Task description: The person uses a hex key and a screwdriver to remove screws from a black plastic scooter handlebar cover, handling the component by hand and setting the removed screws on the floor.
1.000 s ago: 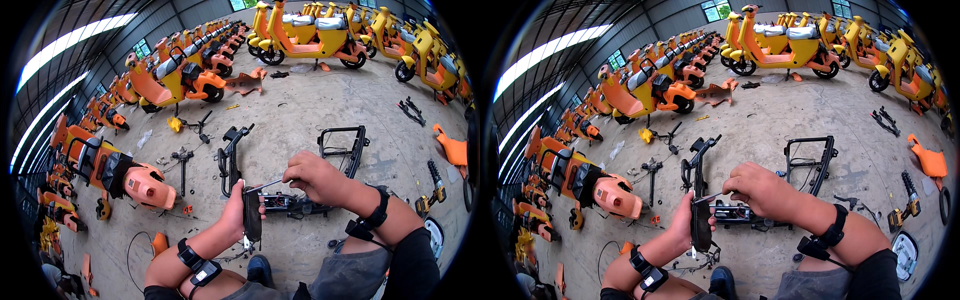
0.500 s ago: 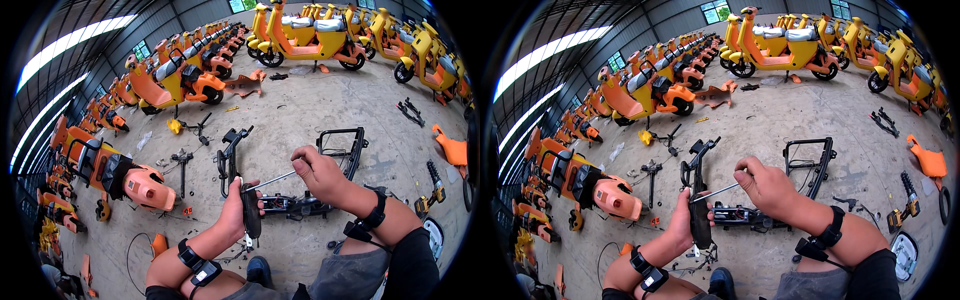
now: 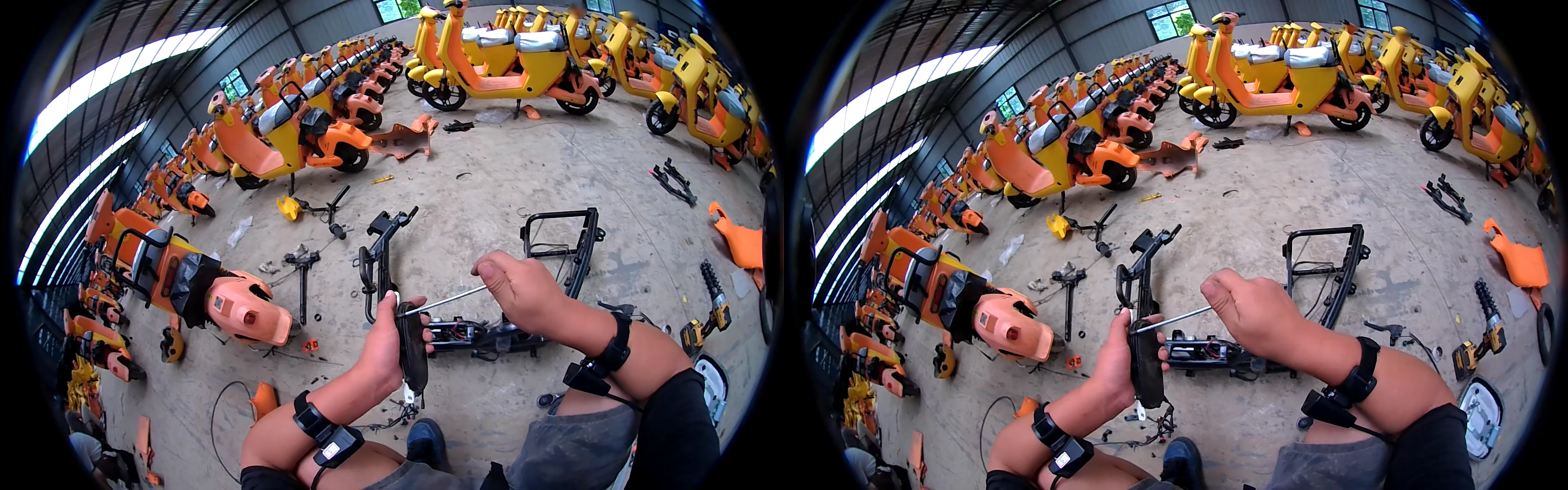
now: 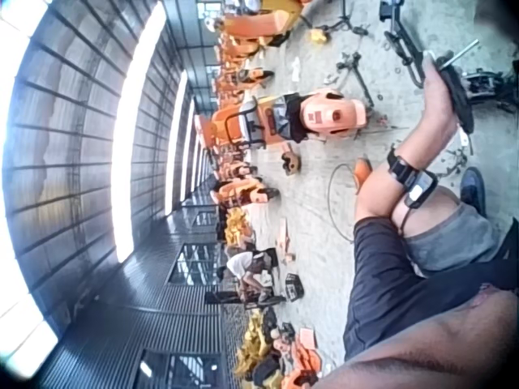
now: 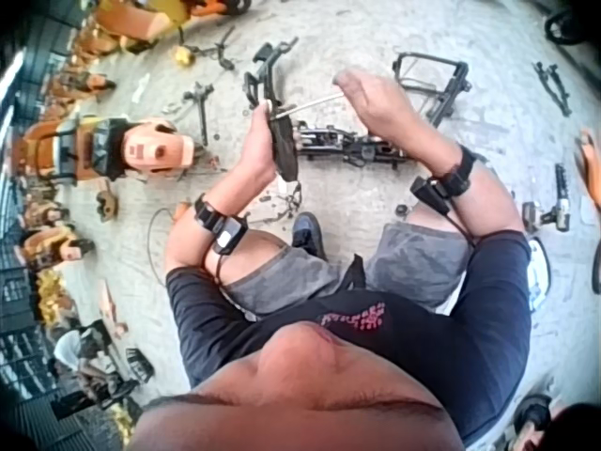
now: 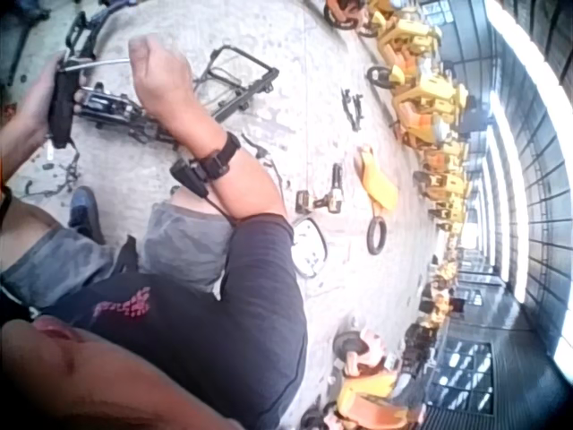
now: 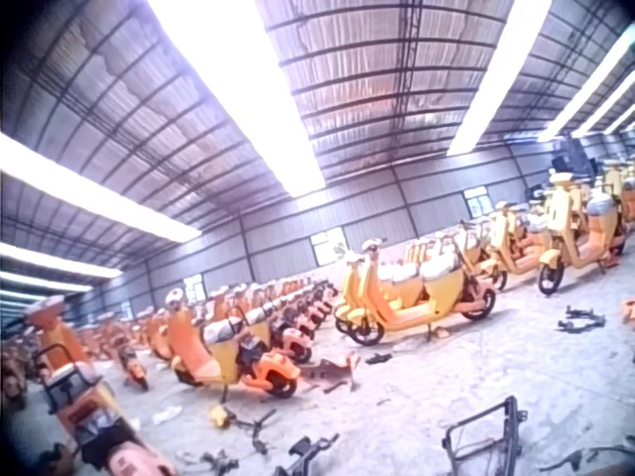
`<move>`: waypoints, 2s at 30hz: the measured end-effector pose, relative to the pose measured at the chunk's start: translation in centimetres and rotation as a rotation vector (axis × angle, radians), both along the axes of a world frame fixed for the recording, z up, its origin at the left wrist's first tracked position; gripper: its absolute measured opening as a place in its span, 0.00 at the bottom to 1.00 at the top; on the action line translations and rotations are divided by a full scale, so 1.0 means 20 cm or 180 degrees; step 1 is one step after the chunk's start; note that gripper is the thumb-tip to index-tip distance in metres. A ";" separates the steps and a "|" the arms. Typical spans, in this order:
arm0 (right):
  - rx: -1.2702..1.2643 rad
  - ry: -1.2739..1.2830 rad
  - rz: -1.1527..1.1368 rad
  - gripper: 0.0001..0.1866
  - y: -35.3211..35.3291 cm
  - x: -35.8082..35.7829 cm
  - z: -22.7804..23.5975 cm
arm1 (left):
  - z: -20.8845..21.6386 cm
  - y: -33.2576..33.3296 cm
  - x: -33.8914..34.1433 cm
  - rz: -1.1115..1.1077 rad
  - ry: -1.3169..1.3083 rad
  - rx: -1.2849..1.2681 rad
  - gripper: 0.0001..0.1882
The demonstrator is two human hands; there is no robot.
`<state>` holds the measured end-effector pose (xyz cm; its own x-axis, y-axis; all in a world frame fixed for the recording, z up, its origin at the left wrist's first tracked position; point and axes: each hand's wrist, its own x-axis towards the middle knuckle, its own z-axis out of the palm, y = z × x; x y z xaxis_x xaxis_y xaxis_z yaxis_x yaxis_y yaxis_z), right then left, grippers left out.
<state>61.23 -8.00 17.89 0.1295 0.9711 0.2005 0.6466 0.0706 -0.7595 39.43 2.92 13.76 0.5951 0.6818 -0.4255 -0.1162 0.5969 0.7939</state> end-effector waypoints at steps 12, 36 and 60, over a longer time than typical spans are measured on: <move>-0.0505 0.0175 0.0424 0.24 0.04 0.07 -0.04 | -0.01 0.02 -0.01 0.0039 0.0013 0.0048 0.32; 0.0405 0.0624 0.0299 0.24 0.00 0.00 -0.07 | 0.02 0.00 0.02 0.0113 0.0193 0.0238 0.31; 0.1302 0.1155 -0.0025 0.26 0.04 -0.02 -0.14 | 0.01 0.00 0.04 0.0108 0.0221 0.0318 0.31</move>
